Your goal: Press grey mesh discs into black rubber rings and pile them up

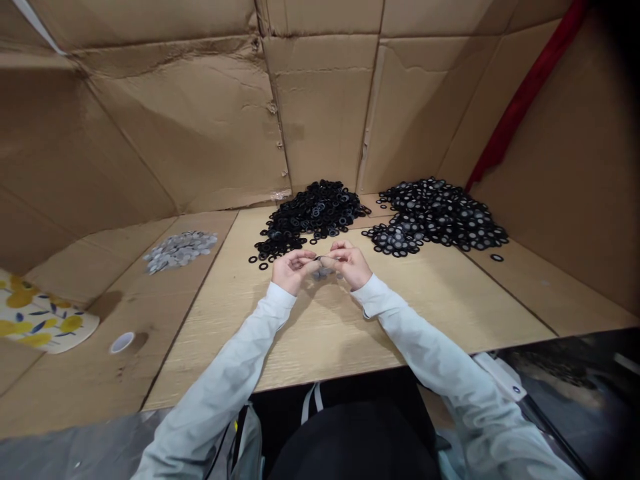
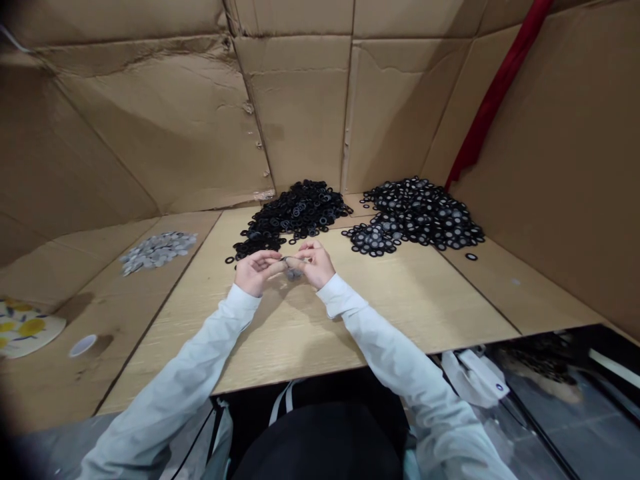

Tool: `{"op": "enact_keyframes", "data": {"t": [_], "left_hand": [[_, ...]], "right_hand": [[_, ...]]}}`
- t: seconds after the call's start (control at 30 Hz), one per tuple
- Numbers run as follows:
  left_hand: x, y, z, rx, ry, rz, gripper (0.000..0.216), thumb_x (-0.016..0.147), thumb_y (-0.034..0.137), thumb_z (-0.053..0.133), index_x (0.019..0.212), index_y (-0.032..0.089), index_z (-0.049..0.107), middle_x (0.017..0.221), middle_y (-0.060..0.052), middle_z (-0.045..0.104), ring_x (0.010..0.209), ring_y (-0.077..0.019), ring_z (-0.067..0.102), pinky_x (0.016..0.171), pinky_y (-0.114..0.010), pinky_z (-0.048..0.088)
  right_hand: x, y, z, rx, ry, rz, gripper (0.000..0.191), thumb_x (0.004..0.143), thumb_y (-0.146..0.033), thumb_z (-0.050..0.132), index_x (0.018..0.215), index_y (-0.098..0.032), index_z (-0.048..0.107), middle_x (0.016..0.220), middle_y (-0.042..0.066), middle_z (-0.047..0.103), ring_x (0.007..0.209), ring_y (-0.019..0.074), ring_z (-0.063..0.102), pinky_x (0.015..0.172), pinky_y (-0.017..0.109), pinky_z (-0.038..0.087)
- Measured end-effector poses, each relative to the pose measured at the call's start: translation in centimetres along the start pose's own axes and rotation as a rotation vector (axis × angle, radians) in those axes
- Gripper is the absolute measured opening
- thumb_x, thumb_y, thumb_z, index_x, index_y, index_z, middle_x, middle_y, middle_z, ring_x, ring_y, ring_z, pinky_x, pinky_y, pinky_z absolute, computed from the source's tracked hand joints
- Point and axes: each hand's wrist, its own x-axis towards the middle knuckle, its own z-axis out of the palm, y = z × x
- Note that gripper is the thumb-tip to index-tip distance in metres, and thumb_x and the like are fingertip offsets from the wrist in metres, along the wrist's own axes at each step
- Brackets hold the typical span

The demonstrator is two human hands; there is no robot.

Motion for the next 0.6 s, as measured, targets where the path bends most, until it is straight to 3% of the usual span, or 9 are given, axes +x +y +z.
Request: {"op": "enact_keyframes", "data": {"t": [0.13,0.27,0.43,0.6], "left_hand": [[-0.1,0.1,0.1,-0.018,0.077,0.016,0.025,0.039,0.02,0.072,0.054,0.015,0.054,0.054,0.001,0.057,0.052,-0.011,0.054,0.059,-0.027,0.045],[0.0,0.0,-0.2,-0.007,0.076,0.052,0.026,0.04,0.021,0.072,0.051,0.016,0.049,0.053,0.002,0.056,0.054,-0.0112,0.055,0.06,-0.027,0.046],[0.1,-0.3,-0.5,0.108,-0.016,0.078,0.021,0.046,0.023,0.07,0.059,0.015,0.056,0.058,0.0,0.06,0.057,-0.0126,0.057,0.066,-0.029,0.047],[0.1,-0.1,-0.9,0.092,-0.204,-0.039,0.041,0.041,0.019,0.073,0.08,0.013,0.061,0.075,-0.006,0.065,0.071,-0.017,0.061,0.077,-0.034,0.046]], "right_hand": [[-0.3,-0.3,0.0,-0.15,0.073,-0.099,0.011,0.057,-0.029,0.063,0.057,-0.018,0.062,0.078,0.003,0.041,0.08,0.0161,0.043,0.074,0.033,0.038],[-0.7,-0.7,0.1,-0.351,0.062,-0.223,0.008,0.062,-0.027,0.06,0.061,-0.019,0.063,0.075,0.003,0.039,0.079,0.0169,0.04,0.076,0.035,0.036],[-1.2,-1.2,0.0,-0.68,0.043,-0.382,0.01,0.067,-0.021,0.053,0.065,-0.019,0.064,0.081,0.005,0.039,0.084,0.0207,0.036,0.074,0.039,0.031],[-1.3,-1.3,-0.4,-0.81,0.024,-0.46,0.015,0.072,-0.021,0.048,0.071,-0.019,0.063,0.088,0.008,0.041,0.088,0.0229,0.033,0.071,0.039,0.028]]}}
